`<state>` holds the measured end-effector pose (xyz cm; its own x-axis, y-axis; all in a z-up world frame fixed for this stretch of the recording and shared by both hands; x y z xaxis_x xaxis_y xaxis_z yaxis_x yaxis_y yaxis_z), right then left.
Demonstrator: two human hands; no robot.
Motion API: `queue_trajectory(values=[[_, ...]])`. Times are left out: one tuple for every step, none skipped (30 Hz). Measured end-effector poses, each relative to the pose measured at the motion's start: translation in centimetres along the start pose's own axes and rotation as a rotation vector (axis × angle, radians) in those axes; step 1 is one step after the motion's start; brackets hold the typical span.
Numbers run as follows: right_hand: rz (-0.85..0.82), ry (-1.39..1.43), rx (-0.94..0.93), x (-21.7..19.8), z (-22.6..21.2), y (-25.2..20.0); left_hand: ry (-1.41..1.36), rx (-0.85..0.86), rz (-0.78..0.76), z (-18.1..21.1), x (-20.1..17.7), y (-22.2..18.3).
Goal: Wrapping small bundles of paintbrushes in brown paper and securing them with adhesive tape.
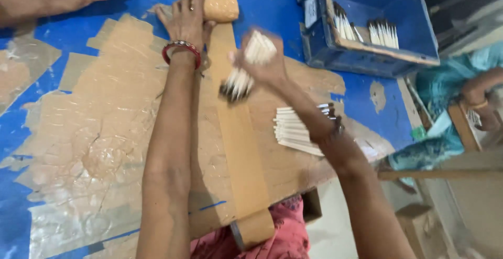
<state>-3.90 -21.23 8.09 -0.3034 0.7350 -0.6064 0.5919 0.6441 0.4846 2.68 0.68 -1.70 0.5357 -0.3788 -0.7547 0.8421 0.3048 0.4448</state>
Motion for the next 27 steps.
queue_trajectory(values=[[0.011, -0.001, 0.011, -0.6, -1.5, 1.1, -0.001, 0.011, -0.011, 0.1, 0.2, -0.1], [0.079, -0.026, -0.045, -1.3, -3.0, 2.6, 0.003, 0.001, 0.01, -0.1, 0.3, 0.0], [0.148, -0.051, -0.101, -1.9, -4.4, 4.2, 0.007, -0.01, 0.031, -0.6, 0.4, 0.2], [0.125, -0.044, -0.103, -1.2, -3.7, 4.0, 0.007, -0.033, 0.032, -0.5, 0.4, 0.3], [0.171, 0.07, -0.138, -0.5, -3.1, 3.9, 0.004, -0.026, 0.022, -0.5, 0.3, 0.4], [0.226, 0.187, -0.166, 0.3, -2.6, 3.4, 0.006, -0.012, 0.006, -0.6, 0.2, 0.2], [0.212, 0.198, -0.16, 1.4, -2.3, 3.5, 0.01, -0.029, 0.001, -0.6, 0.0, -0.8], [0.252, 0.316, -0.069, 1.9, -1.8, 4.2, -0.005, -0.021, -0.004, -0.3, -0.6, -0.5], [0.29, 0.435, 0.023, 2.3, -1.4, 4.9, -0.02, -0.012, -0.009, 0.1, -1.2, -0.3], [0.293, 0.43, 0.004, 1.7, 0.5, 6.8, -0.019, -0.004, 0.008, 0.2, -1.1, 0.1], [0.319, 0.318, 0.018, 1.0, 2.4, 8.7, -0.025, -0.017, 0.019, 0.2, -0.9, 0.5], [0.354, 0.21, 0.053, 0.7, 4.5, 9.7, -0.029, -0.028, 0.006, 0.1, -0.3, 0.1], [0.365, 0.211, 0.057, 0.4, 4.7, 10.0, -0.026, -0.018, 0.001, 0.5, -0.7, -0.1], [0.421, 0.167, -0.068, 0.1, 4.7, 10.8, -0.024, -0.033, -0.011, 0.6, -1.2, -0.1], [0.475, 0.122, -0.194, -0.2, 4.8, 11.5, -0.021, -0.048, -0.022, 0.6, -1.7, -0.1], [0.461, 0.127, -0.183, 1.5, 6.0, 10.8, -0.024, -0.064, -0.031, 0.2, -1.3, -0.3], [0.528, 0.03, -0.225, 3.0, 7.0, 9.8, -0.03, -0.049, -0.026, -0.1, -1.0, -0.6], [0.606, -0.071, -0.281, 4.2, 7.9, 9.3, -0.034, -0.021, -0.009, -0.2, -1.1, -0.1], [0.603, -0.07, -0.284, 4.9, 8.4, 8.0, -0.034, -0.024, -0.006, -0.6, 0.3, -0.4], [0.437, 0.016, -0.291, 5.7, 9.0, 7.5, 0.005, -0.017, 0.006, -1.1, 1.3, 0.2], [0.271, 0.098, -0.292, 6.5, 9.6, 6.9, 0.045, -0.01, 0.018, -1.4, 2.4, 0.9], [0.28, 0.094, -0.293, 5.7, 7.4, 6.7, 0.044, -0.001, 0.018, -1.6, 1.9, 1.4], [0.089, 0.034, -0.024, 5.3, 5.8, 6.6, 0.055, -0.002, -0.021, -1.8, 1.6, 2.0], [-0.111, -0.03, 0.261, 4.9, 4.5, 5.2, 0.056, -0.004, -0.077, -1.6, 2.1, 1.6], [-0.106, -0.035, 0.281, 4.3, 5.3, 3.8, 0.046, 0.004, -0.094, -0.7, 0.6, 1.0], [0.043, 0.439, 0.174, 3.6, 5.9, 2.3, 0.021, 0.0, -0.08, 0.1, -0.9, 0.2], [0.208, 0.904, 0.052, 2.9, 6.4, 0.6, -0.005, -0.005, -0.065, 0.8, -2.6, -0.5]])
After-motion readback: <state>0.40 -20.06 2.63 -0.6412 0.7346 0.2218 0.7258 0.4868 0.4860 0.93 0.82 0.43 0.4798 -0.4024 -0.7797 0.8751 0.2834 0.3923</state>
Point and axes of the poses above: each hand's wrist, its own y-axis towards the middle knuckle, its own x-axis out of the palm, z = x × y, the point moved 2 cm from there along y, towards the middle knuckle, and after that the axes turned 2 degrees about -x, right-handed, at the moved point
